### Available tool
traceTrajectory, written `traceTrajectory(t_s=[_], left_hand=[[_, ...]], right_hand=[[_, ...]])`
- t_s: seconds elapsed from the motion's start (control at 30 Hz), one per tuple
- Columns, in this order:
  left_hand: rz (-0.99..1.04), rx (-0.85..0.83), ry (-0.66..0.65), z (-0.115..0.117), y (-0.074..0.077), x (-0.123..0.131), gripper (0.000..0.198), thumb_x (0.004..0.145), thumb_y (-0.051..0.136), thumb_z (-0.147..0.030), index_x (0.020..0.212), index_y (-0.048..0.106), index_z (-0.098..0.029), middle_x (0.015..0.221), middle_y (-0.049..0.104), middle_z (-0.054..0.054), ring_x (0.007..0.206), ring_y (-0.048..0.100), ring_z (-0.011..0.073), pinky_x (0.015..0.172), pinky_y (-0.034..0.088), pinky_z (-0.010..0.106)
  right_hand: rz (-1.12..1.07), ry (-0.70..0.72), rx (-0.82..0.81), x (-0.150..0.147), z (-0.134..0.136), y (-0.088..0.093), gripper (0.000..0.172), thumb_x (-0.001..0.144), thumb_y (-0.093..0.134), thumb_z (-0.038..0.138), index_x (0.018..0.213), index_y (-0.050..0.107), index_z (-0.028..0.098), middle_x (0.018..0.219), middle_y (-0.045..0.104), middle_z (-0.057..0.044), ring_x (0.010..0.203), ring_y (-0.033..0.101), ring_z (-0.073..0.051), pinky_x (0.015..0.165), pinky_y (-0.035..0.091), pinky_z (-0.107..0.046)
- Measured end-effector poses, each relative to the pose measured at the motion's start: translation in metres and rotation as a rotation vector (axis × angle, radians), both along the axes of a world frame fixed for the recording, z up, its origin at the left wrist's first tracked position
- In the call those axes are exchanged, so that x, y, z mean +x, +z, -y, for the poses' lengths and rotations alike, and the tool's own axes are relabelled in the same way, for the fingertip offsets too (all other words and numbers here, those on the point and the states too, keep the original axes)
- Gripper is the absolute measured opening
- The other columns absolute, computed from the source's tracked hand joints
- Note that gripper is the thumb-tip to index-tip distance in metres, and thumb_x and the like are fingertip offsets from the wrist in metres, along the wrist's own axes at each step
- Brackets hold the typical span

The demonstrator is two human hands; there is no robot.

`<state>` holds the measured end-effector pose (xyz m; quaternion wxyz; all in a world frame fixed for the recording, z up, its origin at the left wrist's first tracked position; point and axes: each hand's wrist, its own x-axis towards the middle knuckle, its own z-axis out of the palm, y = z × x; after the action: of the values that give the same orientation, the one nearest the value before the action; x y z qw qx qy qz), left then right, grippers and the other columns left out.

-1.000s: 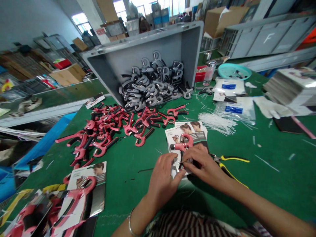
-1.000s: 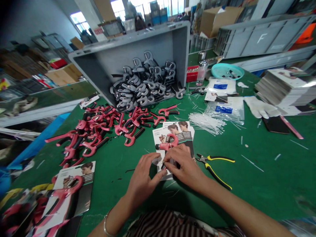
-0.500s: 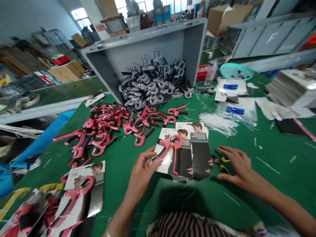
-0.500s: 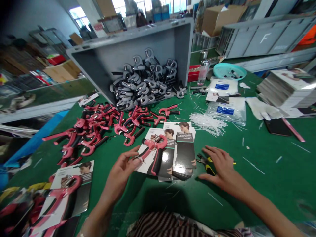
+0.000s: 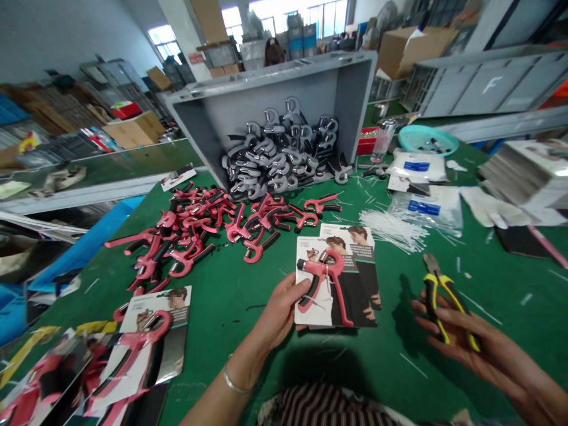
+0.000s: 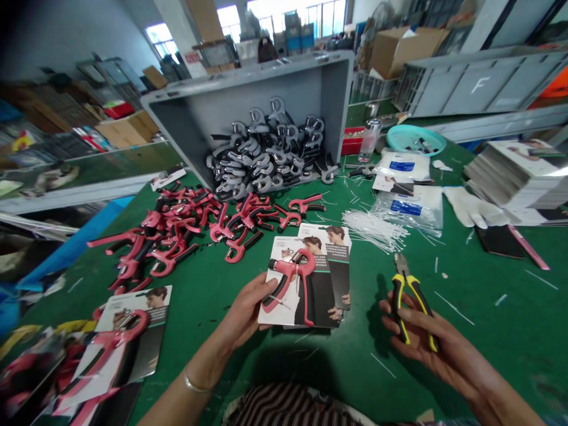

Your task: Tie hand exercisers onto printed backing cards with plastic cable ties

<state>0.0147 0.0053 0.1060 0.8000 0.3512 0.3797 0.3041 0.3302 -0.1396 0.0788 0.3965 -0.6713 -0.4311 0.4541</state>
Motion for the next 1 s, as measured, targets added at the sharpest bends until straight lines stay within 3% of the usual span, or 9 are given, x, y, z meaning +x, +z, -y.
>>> traceTrajectory(t_s=[0.07, 0.1, 0.23, 0.3, 0.37, 0.53, 0.67, 0.9, 1.0], left_hand=[[-0.071, 0.093, 0.05, -0.001, -0.005, 0.006, 0.029, 0.085, 0.068, -0.037, 0.102, 0.061, -0.016, 0.071, 0.065, 0.0, 0.051, 0.056, 0.0094, 0.045, 0.043, 0.018], [-0.103, 0.141, 0.067, -0.002, -0.008, 0.009, 0.03, 0.085, 0.069, -0.037, 0.103, 0.061, -0.015, 0.078, 0.068, 0.001, 0.058, 0.06, 0.0109, 0.052, 0.047, 0.019], [-0.153, 0.217, 0.073, -0.003, -0.013, 0.013, 0.035, 0.084, 0.069, -0.039, 0.108, 0.061, -0.015, 0.096, 0.072, 0.006, 0.07, 0.066, 0.0148, 0.063, 0.051, 0.023], [-0.144, 0.201, 0.074, -0.002, -0.014, 0.011, 0.037, 0.083, 0.069, -0.04, 0.109, 0.061, -0.015, 0.096, 0.073, 0.007, 0.07, 0.067, 0.0167, 0.063, 0.051, 0.025], [-0.138, 0.19, 0.073, -0.002, -0.014, 0.01, 0.038, 0.083, 0.069, -0.04, 0.11, 0.06, -0.015, 0.097, 0.073, 0.008, 0.074, 0.068, 0.0187, 0.067, 0.052, 0.028], [-0.154, 0.201, 0.069, -0.007, -0.015, 0.007, 0.037, 0.082, 0.069, -0.04, 0.109, 0.061, -0.016, 0.099, 0.073, 0.007, 0.08, 0.069, 0.0201, 0.075, 0.053, 0.03], [-0.197, 0.219, 0.039, -0.011, -0.019, 0.006, 0.037, 0.082, 0.069, -0.041, 0.109, 0.061, -0.017, 0.098, 0.074, 0.007, 0.077, 0.068, 0.0194, 0.075, 0.052, 0.03], [-0.208, 0.243, 0.03, -0.012, -0.022, 0.003, 0.034, 0.085, 0.067, -0.038, 0.111, 0.061, -0.017, 0.114, 0.07, 0.009, 0.083, 0.067, 0.019, 0.076, 0.052, 0.03], [-0.202, 0.224, 0.039, -0.011, -0.021, 0.004, 0.032, 0.085, 0.067, -0.037, 0.109, 0.061, -0.016, 0.107, 0.072, 0.008, 0.083, 0.067, 0.019, 0.077, 0.051, 0.03]], right_hand=[[-0.069, 0.081, -0.034, -0.017, -0.009, 0.017, 0.047, 0.096, 0.041, 0.055, 0.127, 0.059, 0.025, 0.103, 0.071, -0.015, 0.07, 0.069, -0.026, 0.055, 0.058, -0.039], [0.004, 0.156, -0.009, -0.023, -0.016, 0.024, 0.046, 0.096, 0.043, 0.053, 0.131, 0.055, 0.026, 0.105, 0.069, -0.013, 0.074, 0.067, -0.025, 0.059, 0.058, -0.039], [0.843, 0.445, 0.298, -0.03, -0.053, 0.038, 0.057, 0.093, 0.05, 0.024, 0.149, 0.04, 0.033, 0.12, 0.061, -0.012, 0.105, 0.055, -0.032, 0.09, 0.05, -0.052], [1.158, 0.507, 0.394, -0.029, -0.067, 0.038, 0.066, 0.091, 0.045, 0.01, 0.151, 0.036, 0.034, 0.12, 0.059, -0.013, 0.103, 0.052, -0.032, 0.09, 0.047, -0.052], [1.298, 0.535, 0.445, -0.031, -0.075, 0.039, 0.067, 0.09, 0.047, 0.01, 0.153, 0.034, 0.031, 0.117, 0.058, -0.014, 0.101, 0.05, -0.031, 0.089, 0.047, -0.049], [1.297, 0.571, 0.446, -0.045, -0.08, 0.046, 0.07, 0.089, 0.061, 0.034, 0.153, 0.033, 0.027, 0.118, 0.055, -0.015, 0.101, 0.047, -0.032, 0.089, 0.044, -0.047], [1.284, 0.533, 0.377, -0.055, -0.082, 0.05, 0.065, 0.088, 0.061, 0.032, 0.149, 0.04, 0.025, 0.114, 0.056, -0.015, 0.097, 0.047, -0.032, 0.086, 0.043, -0.046], [1.262, 0.531, 0.325, -0.065, -0.086, 0.049, 0.055, 0.086, 0.059, 0.033, 0.139, 0.05, 0.022, 0.105, 0.06, -0.015, 0.091, 0.048, -0.031, 0.08, 0.042, -0.043], [1.25, 0.581, 0.304, -0.063, -0.089, 0.045, 0.039, 0.086, 0.06, 0.03, 0.123, 0.058, 0.02, 0.098, 0.062, -0.013, 0.088, 0.052, -0.03, 0.074, 0.042, -0.039]])
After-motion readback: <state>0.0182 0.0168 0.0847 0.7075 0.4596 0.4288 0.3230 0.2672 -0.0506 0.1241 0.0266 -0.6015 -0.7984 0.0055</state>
